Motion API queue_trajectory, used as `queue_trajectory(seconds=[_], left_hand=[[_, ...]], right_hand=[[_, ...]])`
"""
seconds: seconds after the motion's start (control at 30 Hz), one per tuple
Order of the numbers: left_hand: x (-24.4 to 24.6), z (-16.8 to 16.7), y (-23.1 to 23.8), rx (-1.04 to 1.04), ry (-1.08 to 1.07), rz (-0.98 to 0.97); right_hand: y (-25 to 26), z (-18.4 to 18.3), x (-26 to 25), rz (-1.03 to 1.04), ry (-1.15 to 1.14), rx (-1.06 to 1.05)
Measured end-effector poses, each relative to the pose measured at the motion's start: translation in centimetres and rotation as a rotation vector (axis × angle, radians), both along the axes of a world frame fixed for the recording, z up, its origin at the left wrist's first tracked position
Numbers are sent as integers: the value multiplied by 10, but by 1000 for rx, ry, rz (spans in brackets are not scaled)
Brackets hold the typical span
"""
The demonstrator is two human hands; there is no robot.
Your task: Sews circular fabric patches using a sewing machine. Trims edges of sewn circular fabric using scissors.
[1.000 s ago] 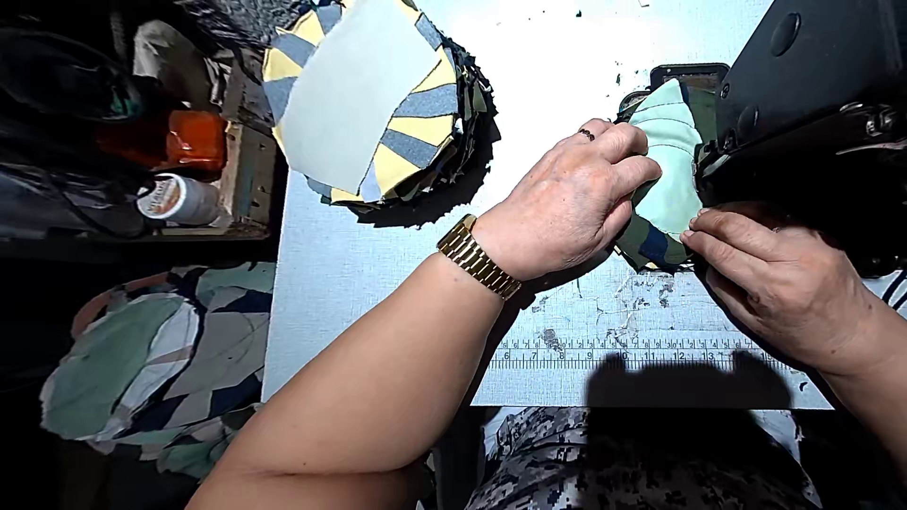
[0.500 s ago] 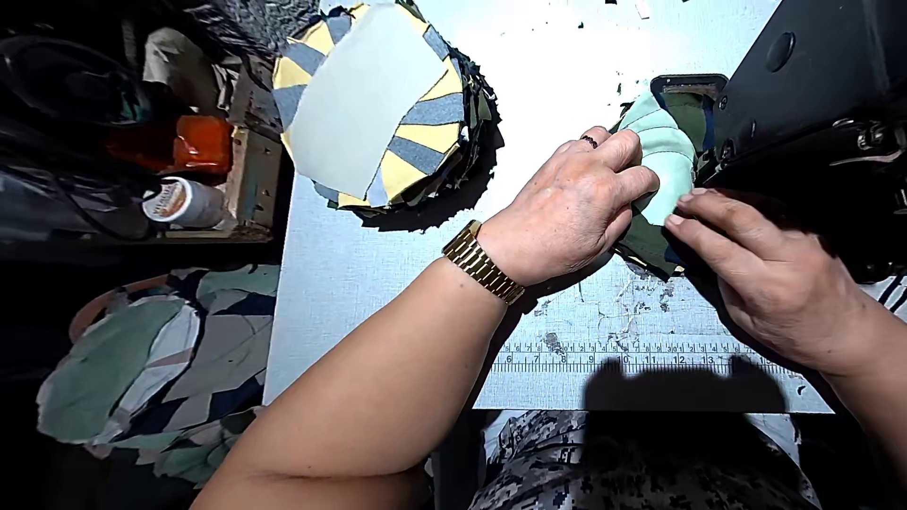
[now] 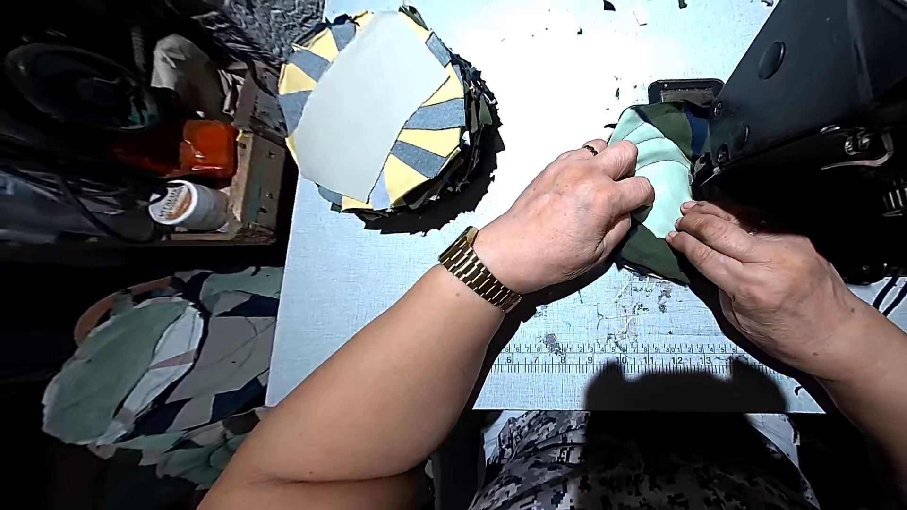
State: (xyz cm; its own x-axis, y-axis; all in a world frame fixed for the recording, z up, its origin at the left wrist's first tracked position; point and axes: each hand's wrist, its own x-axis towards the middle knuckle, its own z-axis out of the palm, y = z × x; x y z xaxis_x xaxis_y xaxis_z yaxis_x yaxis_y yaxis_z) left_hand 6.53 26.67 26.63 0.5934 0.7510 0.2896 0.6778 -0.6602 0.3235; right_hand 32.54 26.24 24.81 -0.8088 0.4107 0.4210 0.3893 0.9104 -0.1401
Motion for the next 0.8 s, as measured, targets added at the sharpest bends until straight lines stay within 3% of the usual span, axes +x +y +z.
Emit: queue_trajectory(seconds=[0.6, 0.8], left_hand=[[30, 1, -26, 60, 125, -39], [22, -1, -22, 41, 8, -90]], right_hand=[[3, 1, 14, -271, 40, 50], [-4, -8, 9, -71, 92, -1]])
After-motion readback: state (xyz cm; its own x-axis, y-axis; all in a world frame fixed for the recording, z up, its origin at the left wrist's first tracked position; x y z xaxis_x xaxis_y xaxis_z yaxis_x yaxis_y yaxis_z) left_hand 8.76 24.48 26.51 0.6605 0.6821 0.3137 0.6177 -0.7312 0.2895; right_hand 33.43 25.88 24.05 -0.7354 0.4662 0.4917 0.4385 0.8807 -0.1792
